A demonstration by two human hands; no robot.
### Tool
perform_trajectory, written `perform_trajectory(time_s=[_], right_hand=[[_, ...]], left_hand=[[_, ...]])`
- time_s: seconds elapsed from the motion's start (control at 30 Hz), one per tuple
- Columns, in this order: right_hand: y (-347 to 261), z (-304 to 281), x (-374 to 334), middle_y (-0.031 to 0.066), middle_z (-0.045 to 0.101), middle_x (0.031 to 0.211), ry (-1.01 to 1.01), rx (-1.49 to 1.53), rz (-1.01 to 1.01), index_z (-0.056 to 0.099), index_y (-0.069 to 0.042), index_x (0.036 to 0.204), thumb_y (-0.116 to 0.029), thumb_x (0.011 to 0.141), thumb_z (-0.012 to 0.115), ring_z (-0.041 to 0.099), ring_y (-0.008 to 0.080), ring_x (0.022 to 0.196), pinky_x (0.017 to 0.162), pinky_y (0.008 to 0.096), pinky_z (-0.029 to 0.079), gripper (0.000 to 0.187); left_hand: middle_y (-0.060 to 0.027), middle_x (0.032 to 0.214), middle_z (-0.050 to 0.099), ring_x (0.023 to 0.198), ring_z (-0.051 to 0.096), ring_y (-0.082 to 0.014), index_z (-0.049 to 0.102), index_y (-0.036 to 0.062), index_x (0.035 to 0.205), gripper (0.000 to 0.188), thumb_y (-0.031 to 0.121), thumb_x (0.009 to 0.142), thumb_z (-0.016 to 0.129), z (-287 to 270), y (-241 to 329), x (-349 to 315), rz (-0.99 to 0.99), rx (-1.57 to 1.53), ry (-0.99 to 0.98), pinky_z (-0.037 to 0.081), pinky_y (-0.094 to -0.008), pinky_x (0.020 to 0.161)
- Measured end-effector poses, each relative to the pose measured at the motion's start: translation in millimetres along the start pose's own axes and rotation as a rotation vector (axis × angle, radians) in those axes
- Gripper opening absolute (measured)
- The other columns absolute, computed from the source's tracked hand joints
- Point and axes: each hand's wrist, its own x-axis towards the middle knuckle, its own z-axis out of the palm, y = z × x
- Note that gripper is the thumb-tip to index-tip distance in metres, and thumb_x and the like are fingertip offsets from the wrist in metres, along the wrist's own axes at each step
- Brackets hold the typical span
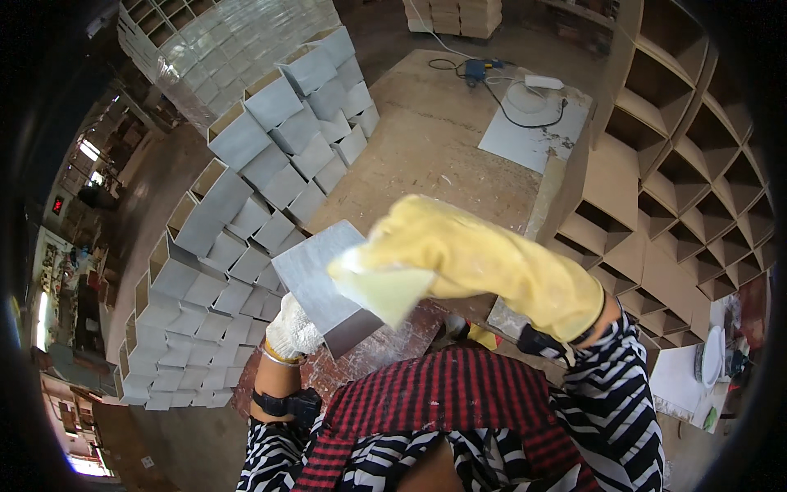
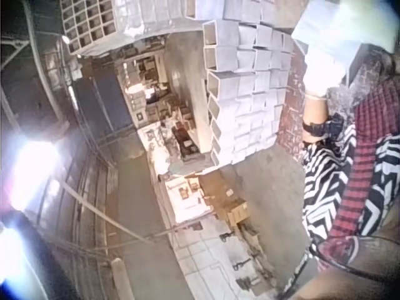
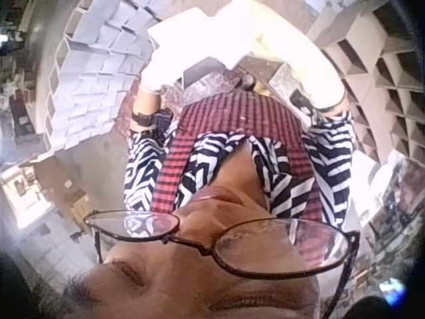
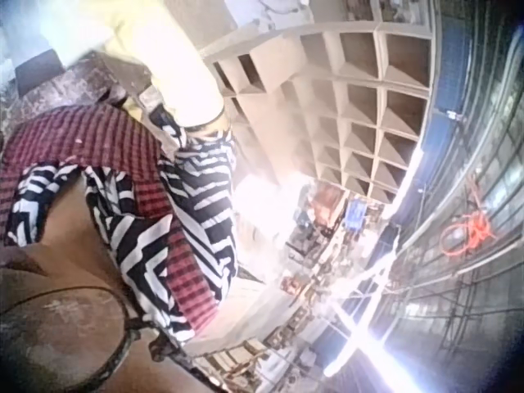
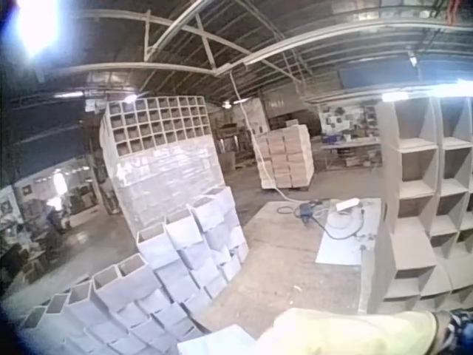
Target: The person wipes the sides of a small box with a sponge, places it onto a stack of boxes, and then dips the sponge into a bowl of liquid to repeat the process.
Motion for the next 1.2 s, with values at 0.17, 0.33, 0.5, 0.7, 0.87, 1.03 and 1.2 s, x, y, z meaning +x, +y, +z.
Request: perform_trajectory(time_s=[0.17, 0.33, 0.5, 0.7, 0.87, 1.03, 1.2], right_hand=[[-24.3, -22.2, -27.4, 0.014, 0.07, 0.111, 0.027, 0.123, 0.201, 0.063, -0.005, 0.126, -0.001, 0.072, 0.068, 0.063, 0.0338, 0.092, 0.086, 0.0412, 0.047, 0.054], [0.2, 7.2, -47.9, 0.0117, 0.066, 0.127, 0.178, 0.092, 0.432, 0.062, -0.006, 0.13, -0.004, 0.07, 0.067, 0.061, 0.0319, 0.101, 0.1, 0.0403, 0.041, 0.061], [-0.7, 29.9, -70.4, 0.0103, 0.067, 0.124, 0.285, 0.124, 0.753, 0.064, -0.009, 0.129, 0.005, 0.064, 0.065, 0.06, 0.031, 0.105, 0.101, 0.0377, 0.042, 0.066], [13.2, 55.0, -72.6, 0.0078, 0.066, 0.126, 0.387, 0.15, 1.018, 0.063, -0.008, 0.13, 0.018, 0.06, 0.064, 0.057, 0.0257, 0.117, 0.104, 0.0331, 0.042, 0.075], [10.5, 67.6, -51.5, 0.007, 0.066, 0.125, 0.38, 0.151, 1.045, 0.063, -0.01, 0.131, 0.018, 0.06, 0.063, 0.057, 0.0265, 0.118, 0.105, 0.0331, 0.042, 0.077], [10.5, 76.9, -58.9, 0.0114, 0.064, 0.119, 0.428, 0.114, 1.129, 0.063, -0.012, 0.132, 0.018, 0.061, 0.06, 0.057, 0.0271, 0.119, 0.105, 0.0326, 0.042, 0.077], [12.7, 79.5, -55.9, 0.0113, 0.062, 0.12, 0.461, 0.119, 1.165, 0.062, -0.012, 0.133, 0.018, 0.063, 0.061, 0.058, 0.0266, 0.117, 0.104, 0.0322, 0.043, 0.076]], left_hand=[[-0.0191, 0.118, 0.065, 0.111, 0.061, -0.0393, 0.066, 0.006, 0.118, 0.038, 0.026, 0.087, 0.062, -2.0, -9.7, 1.9, -0.201, -0.037, 0.058, 0.049, -0.0435, 0.096], [-0.0196, 0.119, 0.065, 0.111, 0.061, -0.0376, 0.064, 0.0045, 0.121, 0.035, 0.023, 0.092, 0.057, -27.9, -45.1, -38.7, -0.4, 0.261, 0.193, 0.049, -0.0418, 0.096], [-0.015, 0.131, 0.061, 0.117, 0.061, -0.0263, 0.048, 0.0018, 0.14, 0.066, 0.056, 0.104, 0.034, -98.5, -29.8, -2.8, -0.859, -0.877, 0.979, 0.05, -0.0383, 0.099], [-0.0084, 0.127, 0.062, 0.108, 0.064, -0.0221, 0.049, 0.006, 0.139, 0.064, 0.057, 0.102, 0.041, -240.2, -110.8, -12.1, -0.656, -0.698, 0.848, 0.053, -0.0354, 0.091], [-0.0049, 0.148, 0.049, 0.134, 0.046, -0.0191, 0.041, 0.0105, 0.149, 0.05, 0.038, 0.107, 0.038, -338.6, -218.5, -6.4, -0.37, 0.143, 0.448, 0.035, -0.0322, 0.112], [-0.0162, 0.135, 0.06, 0.127, 0.054, -0.0294, 0.048, 0.0058, 0.144, 0.064, 0.051, 0.105, 0.025, -327.0, -146.3, 100.5, -0.887, 0.424, 0.257, 0.036, -0.0368, 0.107], [-0.0208, 0.147, 0.048, 0.135, 0.046, -0.0363, 0.043, 0.0056, 0.147, 0.067, 0.051, 0.104, 0.019, -346.2, -157.4, 112.9, -0.994, 0.54, 0.06, 0.034, -0.0403, 0.112]])
